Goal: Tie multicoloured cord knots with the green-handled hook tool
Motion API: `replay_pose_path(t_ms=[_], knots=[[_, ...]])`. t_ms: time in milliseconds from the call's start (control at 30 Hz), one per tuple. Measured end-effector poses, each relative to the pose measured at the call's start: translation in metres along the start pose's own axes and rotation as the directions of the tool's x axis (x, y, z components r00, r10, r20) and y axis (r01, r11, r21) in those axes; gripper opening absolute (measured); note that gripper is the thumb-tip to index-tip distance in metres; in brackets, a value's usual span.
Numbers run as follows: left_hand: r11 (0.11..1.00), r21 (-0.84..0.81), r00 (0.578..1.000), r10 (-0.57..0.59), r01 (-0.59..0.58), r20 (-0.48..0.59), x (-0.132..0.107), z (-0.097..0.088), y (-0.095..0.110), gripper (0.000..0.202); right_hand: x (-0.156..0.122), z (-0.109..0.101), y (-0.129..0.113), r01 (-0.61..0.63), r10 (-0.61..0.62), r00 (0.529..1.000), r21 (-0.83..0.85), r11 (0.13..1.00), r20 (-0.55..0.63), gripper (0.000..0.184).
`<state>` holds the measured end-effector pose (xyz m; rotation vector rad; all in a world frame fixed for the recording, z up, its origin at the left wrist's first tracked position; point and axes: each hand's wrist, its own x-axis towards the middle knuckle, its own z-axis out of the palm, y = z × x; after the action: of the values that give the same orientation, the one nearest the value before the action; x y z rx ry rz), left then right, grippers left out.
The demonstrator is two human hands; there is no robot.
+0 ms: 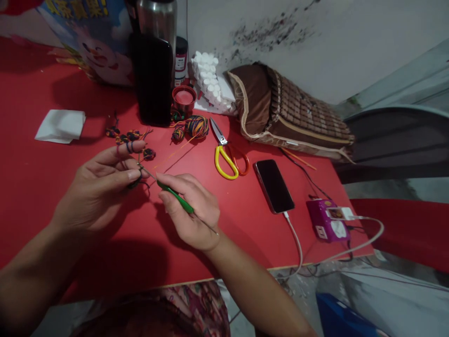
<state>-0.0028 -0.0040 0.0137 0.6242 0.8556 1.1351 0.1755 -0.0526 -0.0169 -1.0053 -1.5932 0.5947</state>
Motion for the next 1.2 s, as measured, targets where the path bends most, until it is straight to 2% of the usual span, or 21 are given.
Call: replay_pose_path(t_ms=[200, 300, 700, 967, 1200], knots=[[0.999, -0.037, 1.0, -0.024, 0.025, 0.01, 0.0, -0.002, -0.001, 0.04, -0.001, 0.001, 0.002, -0.048, 0.049, 0.999, 0.069, 0.996, -0.021, 0.03], [0.997, -0.053, 0.999, -0.046, 0.047, 0.006, 0.001, -0.003, 0.0, 0.04, 0.0, 0.002, 0.002, -0.03, 0.033, 0.999, 0.08, 0.996, -0.033, 0.028], [0.998, -0.024, 0.998, -0.061, 0.06, -0.009, 0.001, -0.002, 0.003, 0.04, 0.003, 0.0, -0.003, 0.074, -0.075, 0.997, -0.075, 0.994, -0.012, 0.035], [0.975, -0.11, 0.98, -0.191, 0.195, 0.05, 0.005, -0.007, 0.012, 0.037, 0.008, -0.004, -0.004, 0.146, -0.144, 0.989, -0.058, 0.988, 0.035, 0.036], [0.937, -0.153, 0.949, -0.314, 0.313, 0.019, 0.007, -0.011, 0.017, 0.04, 0.01, -0.009, -0.005, 0.163, -0.16, 0.984, -0.044, 0.986, 0.074, 0.033]])
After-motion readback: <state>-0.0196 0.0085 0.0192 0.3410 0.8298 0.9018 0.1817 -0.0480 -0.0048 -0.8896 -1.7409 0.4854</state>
